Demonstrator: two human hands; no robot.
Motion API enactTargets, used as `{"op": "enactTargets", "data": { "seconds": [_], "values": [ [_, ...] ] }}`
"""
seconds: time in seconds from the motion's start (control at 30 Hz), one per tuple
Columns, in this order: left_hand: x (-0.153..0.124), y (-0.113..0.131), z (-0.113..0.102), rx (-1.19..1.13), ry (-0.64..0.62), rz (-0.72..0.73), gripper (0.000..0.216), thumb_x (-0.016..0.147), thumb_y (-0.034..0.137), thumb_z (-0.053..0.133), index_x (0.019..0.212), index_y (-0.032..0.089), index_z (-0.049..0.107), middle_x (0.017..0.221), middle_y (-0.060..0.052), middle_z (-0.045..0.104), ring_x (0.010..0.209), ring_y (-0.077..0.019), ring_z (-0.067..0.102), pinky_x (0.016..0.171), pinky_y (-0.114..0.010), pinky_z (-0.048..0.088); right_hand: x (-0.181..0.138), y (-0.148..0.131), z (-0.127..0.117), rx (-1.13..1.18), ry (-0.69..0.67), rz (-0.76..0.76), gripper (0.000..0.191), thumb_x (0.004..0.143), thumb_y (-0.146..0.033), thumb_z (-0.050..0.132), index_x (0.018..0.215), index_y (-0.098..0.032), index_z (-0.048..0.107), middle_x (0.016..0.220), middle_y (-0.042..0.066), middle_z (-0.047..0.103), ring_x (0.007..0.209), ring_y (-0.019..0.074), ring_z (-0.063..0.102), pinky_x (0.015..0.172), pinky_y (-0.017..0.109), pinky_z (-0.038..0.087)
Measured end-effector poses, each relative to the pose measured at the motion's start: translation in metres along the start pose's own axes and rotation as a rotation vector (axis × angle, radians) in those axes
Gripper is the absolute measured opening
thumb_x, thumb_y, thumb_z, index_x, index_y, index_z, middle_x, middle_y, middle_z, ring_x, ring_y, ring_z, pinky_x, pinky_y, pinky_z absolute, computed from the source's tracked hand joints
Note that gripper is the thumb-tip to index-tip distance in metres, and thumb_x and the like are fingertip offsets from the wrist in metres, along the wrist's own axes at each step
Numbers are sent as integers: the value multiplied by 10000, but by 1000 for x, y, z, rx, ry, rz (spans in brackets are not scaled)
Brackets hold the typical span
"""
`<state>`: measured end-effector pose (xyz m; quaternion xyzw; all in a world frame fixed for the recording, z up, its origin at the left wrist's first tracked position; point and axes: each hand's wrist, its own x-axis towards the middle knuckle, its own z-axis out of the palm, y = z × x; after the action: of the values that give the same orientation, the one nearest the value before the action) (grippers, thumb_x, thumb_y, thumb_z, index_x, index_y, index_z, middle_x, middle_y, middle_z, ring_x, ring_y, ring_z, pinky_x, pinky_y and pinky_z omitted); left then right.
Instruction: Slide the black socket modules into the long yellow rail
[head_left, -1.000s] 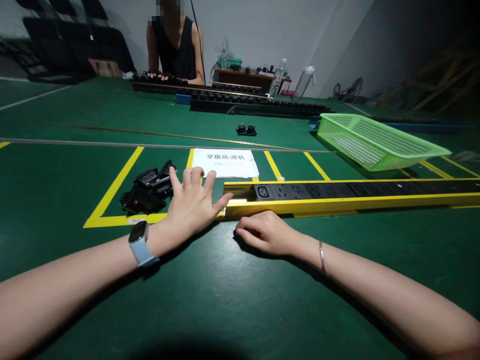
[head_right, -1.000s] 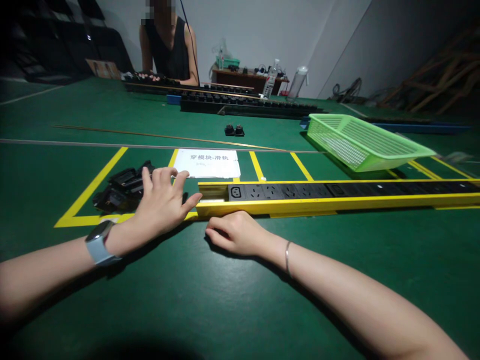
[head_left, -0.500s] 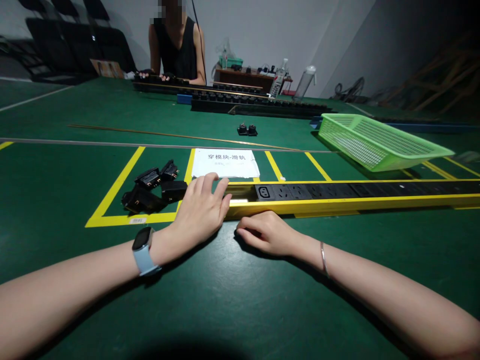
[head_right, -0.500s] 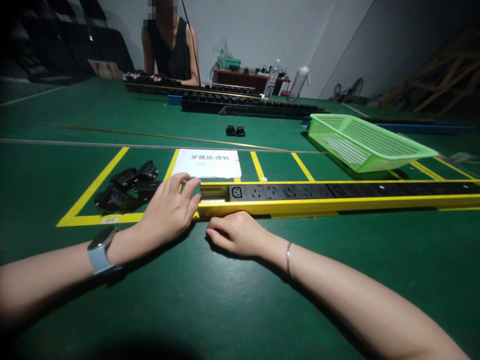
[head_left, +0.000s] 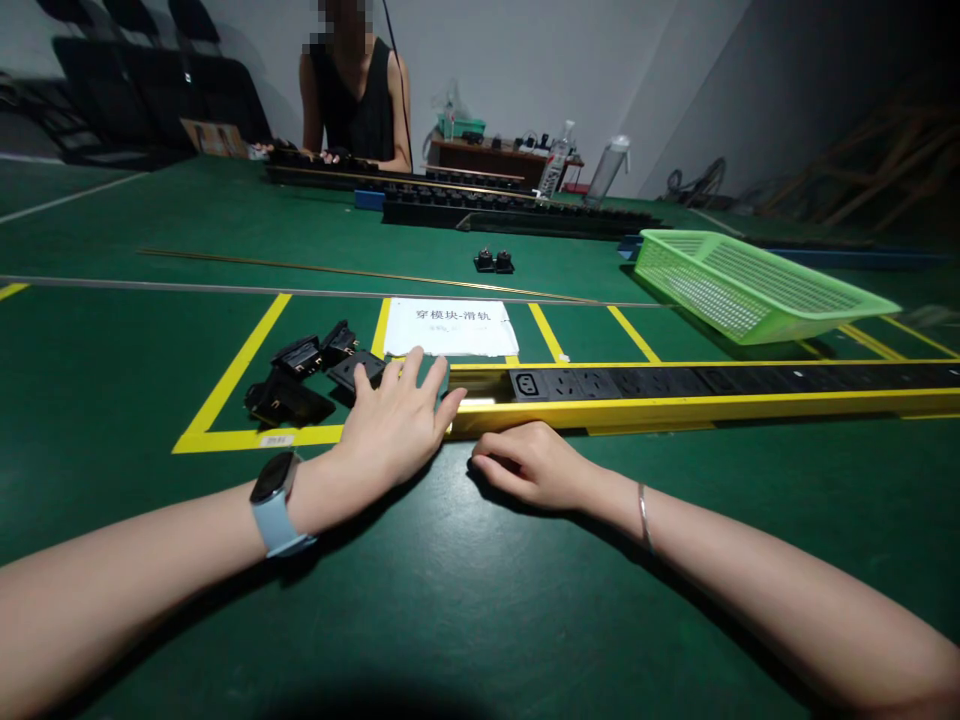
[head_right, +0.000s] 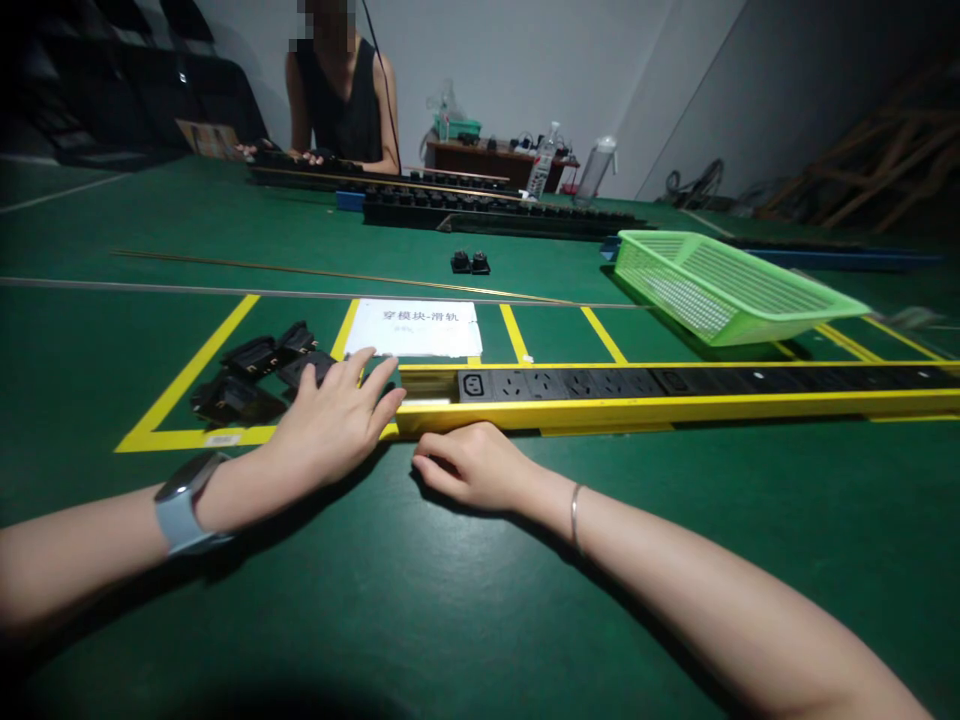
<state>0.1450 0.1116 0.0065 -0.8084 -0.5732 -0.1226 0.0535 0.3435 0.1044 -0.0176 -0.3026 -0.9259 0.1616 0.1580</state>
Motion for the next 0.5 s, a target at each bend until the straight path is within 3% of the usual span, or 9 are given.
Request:
{"op": "enactTargets", "data": {
  "seconds": [0.13,0.27,0.4,0.5],
  "values": [
    [2,-1,4,-33,63,123,462,964,340,257,1248,95,526,1385,-211,453,1275,-323,429,1051,-555,317,1,1,0,-1,0,-6,227,929,-276,435,810,-170,596,609,-1,574,553,107,519,562,209,335],
    [3,-3,4,39,173,90,437,944,404,330,1238,165,548,1441,-167,410,1342,-361,327,1090,-660,136,1,1,0,-2,9,-10,229,929,-276,433,802,-173,593,603,-4,569,547,107,511,558,210,329],
    [3,-5,3,23,103,3,494,924,480,350,1292,186,502,1456,-174,384,1297,-367,386,1012,-598,333,1,1,0,0,11,-11,231,929,-276,430,803,-174,594,602,-3,568,546,108,508,556,208,329],
    [3,-6,4,-2,88,22,500,924,474,351,1298,174,495,1439,-183,404,1274,-355,423,963,-522,415,1,0,0,-3,12,-11,232,930,-275,428,802,-176,595,603,-2,571,546,109,508,557,210,329]
  ]
}}
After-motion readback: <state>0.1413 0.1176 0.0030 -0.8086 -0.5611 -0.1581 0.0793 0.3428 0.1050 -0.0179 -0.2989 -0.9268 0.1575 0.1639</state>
